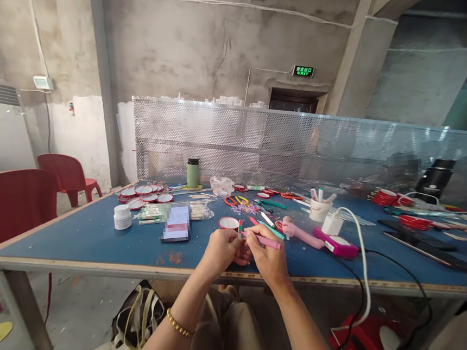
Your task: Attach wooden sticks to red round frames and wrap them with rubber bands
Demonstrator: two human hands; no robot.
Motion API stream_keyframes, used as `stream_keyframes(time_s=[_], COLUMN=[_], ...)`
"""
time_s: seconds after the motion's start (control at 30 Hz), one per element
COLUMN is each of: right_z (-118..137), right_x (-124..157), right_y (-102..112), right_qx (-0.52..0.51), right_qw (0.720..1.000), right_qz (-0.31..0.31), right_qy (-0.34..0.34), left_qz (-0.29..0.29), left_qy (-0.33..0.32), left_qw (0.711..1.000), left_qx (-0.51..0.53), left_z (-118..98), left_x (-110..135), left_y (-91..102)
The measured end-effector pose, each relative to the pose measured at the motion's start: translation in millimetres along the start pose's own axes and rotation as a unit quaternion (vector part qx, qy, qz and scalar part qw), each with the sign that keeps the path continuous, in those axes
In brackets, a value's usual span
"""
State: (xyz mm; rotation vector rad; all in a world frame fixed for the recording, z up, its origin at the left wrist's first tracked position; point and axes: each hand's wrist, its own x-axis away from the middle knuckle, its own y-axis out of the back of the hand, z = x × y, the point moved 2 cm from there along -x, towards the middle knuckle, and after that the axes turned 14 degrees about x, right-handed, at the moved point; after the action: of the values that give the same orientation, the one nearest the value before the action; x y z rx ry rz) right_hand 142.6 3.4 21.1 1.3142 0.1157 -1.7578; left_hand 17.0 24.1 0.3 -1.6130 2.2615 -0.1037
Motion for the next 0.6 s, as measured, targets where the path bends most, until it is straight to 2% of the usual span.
stream_keyframes(time_s=[0.1,0.6], right_z=[-1.5,0.6], right_x=[0.9,-0.3], right_y=[-0.3,-0.5], right_qx=[-0.012,0.008], right_qw=[1.000,1.000], right_qz=[0.000,-0.001], right_qy=[-0.018,0.022], left_qz=[0.002,-0.005], left_qy=[0.004,-0.007], left_qw=[1.000,1.000], left_qx=[-0.001,-0.002], left_z=[-0.1,-1.3], left_x=[0.5,0.5], left_y=[-0.3,-0.4])
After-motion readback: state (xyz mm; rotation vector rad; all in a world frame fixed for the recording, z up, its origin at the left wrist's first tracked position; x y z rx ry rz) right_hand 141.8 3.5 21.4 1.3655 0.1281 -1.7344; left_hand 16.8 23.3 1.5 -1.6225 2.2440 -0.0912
